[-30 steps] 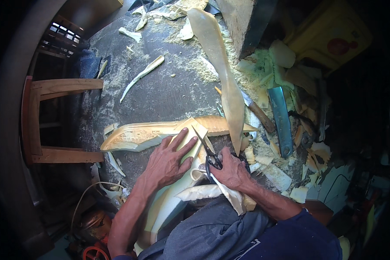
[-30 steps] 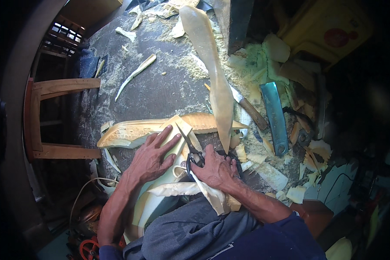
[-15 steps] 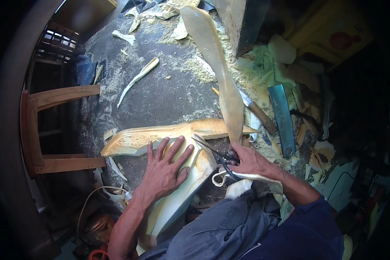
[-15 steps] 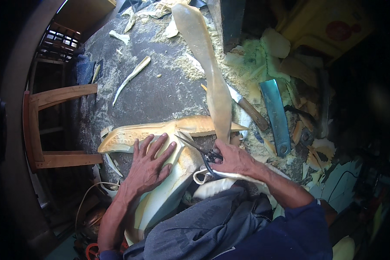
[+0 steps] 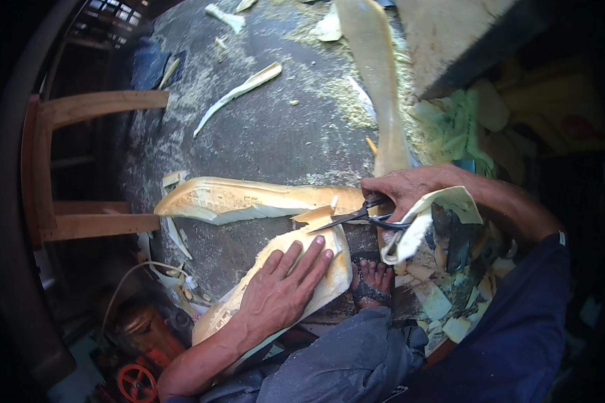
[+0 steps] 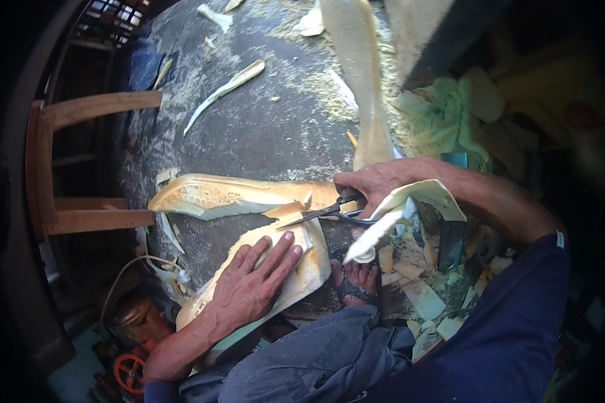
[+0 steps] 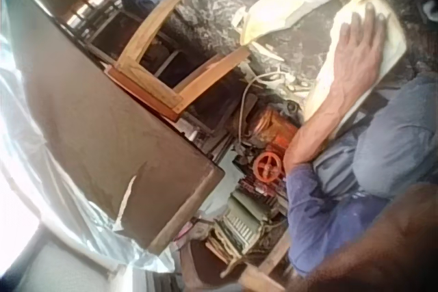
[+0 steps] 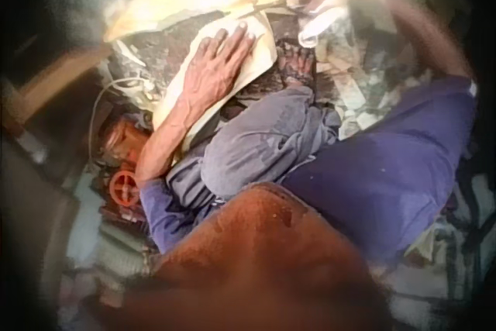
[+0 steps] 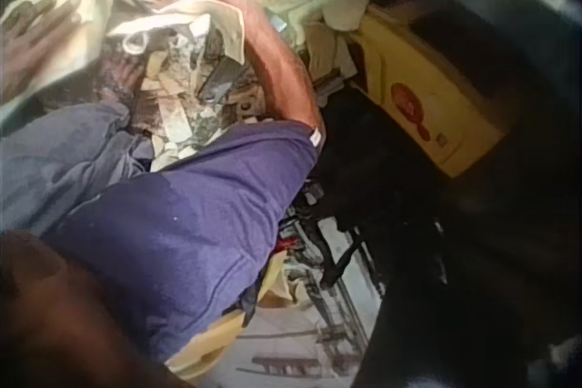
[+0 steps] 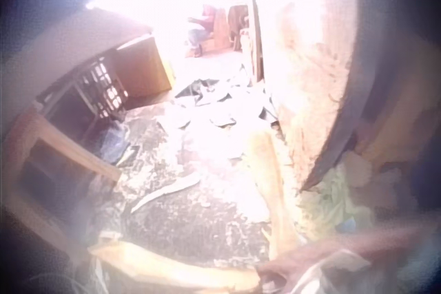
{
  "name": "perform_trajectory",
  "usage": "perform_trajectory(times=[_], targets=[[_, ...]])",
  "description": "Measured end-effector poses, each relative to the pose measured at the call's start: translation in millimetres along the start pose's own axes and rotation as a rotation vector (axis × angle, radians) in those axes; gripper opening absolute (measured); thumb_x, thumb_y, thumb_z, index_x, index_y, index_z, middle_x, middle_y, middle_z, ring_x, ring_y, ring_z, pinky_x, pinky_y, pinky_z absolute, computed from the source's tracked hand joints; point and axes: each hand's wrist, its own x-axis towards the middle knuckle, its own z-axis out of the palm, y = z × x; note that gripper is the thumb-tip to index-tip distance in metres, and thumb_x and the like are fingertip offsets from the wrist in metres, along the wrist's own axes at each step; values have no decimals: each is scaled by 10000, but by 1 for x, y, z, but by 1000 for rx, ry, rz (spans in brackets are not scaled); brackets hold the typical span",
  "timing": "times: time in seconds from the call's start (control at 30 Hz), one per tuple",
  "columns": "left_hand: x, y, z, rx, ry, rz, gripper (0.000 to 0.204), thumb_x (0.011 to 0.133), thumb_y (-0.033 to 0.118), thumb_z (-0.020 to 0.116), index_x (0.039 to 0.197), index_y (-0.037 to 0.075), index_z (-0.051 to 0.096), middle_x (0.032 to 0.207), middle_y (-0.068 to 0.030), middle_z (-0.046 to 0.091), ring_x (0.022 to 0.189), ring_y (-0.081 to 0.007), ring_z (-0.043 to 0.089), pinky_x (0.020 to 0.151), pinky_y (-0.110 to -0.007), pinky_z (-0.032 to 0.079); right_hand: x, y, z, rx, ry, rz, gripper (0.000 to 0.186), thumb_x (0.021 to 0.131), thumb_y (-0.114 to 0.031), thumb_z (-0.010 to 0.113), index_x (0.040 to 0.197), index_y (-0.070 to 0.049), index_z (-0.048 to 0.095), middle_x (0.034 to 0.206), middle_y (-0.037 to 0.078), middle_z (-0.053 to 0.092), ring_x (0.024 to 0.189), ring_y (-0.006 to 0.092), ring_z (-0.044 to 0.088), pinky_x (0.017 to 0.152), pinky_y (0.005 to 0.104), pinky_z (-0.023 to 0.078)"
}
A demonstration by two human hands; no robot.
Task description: The person carves a large piece of wood using a chisel and mallet, shaping the surface and removing shavings. They then apply a liquid finish to the carved wood using a small bottle and a cloth.
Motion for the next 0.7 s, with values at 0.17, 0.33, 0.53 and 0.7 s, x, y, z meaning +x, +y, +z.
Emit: perform_trajectory(times=[0.17, 0.33, 0.53, 0.7], targets=[[-5, -1, -2, -61, -22, -20, 632, 932, 161, 545, 1540, 27, 436, 1589, -172, 435, 1339, -319, 491, 1050, -395, 421, 8, -10, -17, 25, -117, -15, 509, 847, -347, 837, 1118, -26, 549, 809, 134, 667, 760, 235, 658, 686, 414, 490], [-11, -2, 0, -102, -37, 57, 641, 943, 170, 536, 1556, 29, 417, 1606, -154, 416, 1363, -284, 458, 1068, -389, 410, 4, -16, -24, -95, -144, 35, 377, 845, -247, 803, 995, -1, 560, 718, 160, 639, 686, 267, 663, 652, 453, 456], [-17, 1, 1, -10, -84, 146, 603, 982, 197, 484, 1558, 33, 416, 1611, -147, 422, 1367, -278, 462, 1068, -377, 417, 10, 3, -27, -32, -284, 122, 790, 760, -406, 898, 1338, -7, 537, 1220, 214, 677, 1185, 377, 641, 1008, 444, 490], [-24, 4, 6, 9, -33, 190, 592, 972, 242, 489, 1525, 34, 460, 1569, -139, 479, 1385, -271, 495, 1141, -393, 392, 28, -3, -11, -15, -282, -118, 734, 746, -465, 897, 1210, -17, 546, 1134, 212, 634, 1140, 378, 621, 938, 464, 487]])
